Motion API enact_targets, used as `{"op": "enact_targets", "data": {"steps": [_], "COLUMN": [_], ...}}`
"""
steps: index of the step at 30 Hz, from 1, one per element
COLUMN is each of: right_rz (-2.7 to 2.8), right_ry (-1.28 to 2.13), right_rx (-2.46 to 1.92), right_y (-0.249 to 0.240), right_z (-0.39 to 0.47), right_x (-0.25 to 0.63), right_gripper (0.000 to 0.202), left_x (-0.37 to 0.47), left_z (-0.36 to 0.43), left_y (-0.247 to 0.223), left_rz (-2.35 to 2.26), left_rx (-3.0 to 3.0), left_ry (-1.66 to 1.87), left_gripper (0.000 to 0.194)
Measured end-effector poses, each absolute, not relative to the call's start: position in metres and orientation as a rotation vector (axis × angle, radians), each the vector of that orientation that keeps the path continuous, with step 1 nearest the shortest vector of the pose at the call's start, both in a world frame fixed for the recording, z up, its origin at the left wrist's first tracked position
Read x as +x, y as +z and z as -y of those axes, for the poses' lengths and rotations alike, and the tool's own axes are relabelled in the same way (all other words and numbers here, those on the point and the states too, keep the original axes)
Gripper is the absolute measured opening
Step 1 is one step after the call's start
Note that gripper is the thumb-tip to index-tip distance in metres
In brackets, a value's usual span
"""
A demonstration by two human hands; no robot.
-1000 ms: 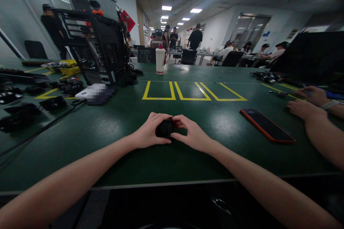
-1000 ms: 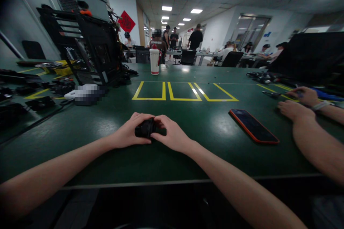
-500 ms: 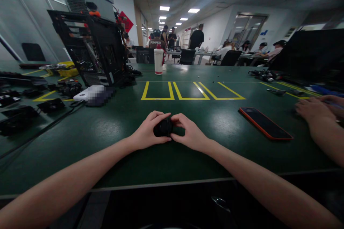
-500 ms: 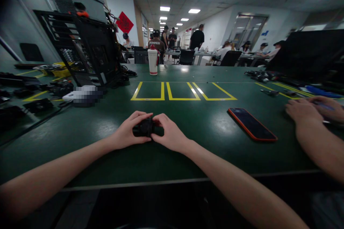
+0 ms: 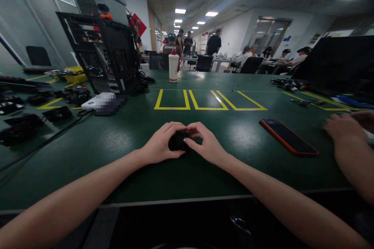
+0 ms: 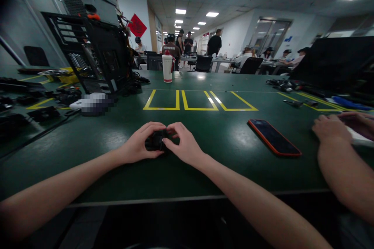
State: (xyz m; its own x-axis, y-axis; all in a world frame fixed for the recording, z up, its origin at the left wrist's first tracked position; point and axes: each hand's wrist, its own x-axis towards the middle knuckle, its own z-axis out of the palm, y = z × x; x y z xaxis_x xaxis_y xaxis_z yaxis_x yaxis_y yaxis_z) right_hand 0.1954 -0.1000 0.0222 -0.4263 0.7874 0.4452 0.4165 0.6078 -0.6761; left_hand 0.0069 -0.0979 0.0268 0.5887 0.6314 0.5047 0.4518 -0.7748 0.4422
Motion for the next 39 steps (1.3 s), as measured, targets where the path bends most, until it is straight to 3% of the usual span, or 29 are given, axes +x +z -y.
{"op": "enact_targets", "data": {"steps": [4, 9, 12, 20, 25, 30, 37, 39], "right_rz": [2.148, 2.151, 2.108, 2.101, 2.162, 2.118, 2.146, 2.177], "right_ry": [0.562, 0.769, 0.84, 0.674, 0.689, 0.759, 0.656, 0.636], "right_rx": [-0.865, -0.905, -0.992, -0.878, -0.904, -0.999, -0.91, -0.932], "right_y": [0.0261, 0.0254, 0.0213, 0.0224, 0.0254, 0.0207, 0.0191, 0.0201], "right_z": [0.1045, 0.1009, 0.0966, 0.1026, 0.1045, 0.0988, 0.1031, 0.1029], "right_x": [0.1979, 0.2011, 0.1999, 0.1983, 0.2008, 0.1984, 0.2001, 0.2012], "right_gripper": [0.013, 0.029, 0.021, 0.016, 0.03, 0.02, 0.034, 0.029], "left_x": [0.0072, 0.007, 0.007, 0.0076, 0.0067, 0.0062, 0.007, 0.0068], "left_z": [0.0984, 0.0991, 0.0994, 0.0993, 0.0987, 0.099, 0.0989, 0.0983], "left_y": [0.026, 0.026, 0.0269, 0.0265, 0.0248, 0.0247, 0.0245, 0.0238], "left_rz": [-0.909, -0.914, -0.924, -0.924, -0.921, -0.925, -0.918, -0.918], "left_rx": [2.576, 2.6, 2.601, 2.606, 2.628, 2.626, 2.635, 2.636], "left_ry": [0.969, 0.966, 0.957, 0.956, 0.964, 0.969, 0.979, 0.986], "left_gripper": [0.053, 0.054, 0.055, 0.054, 0.054, 0.055, 0.053, 0.053]}}
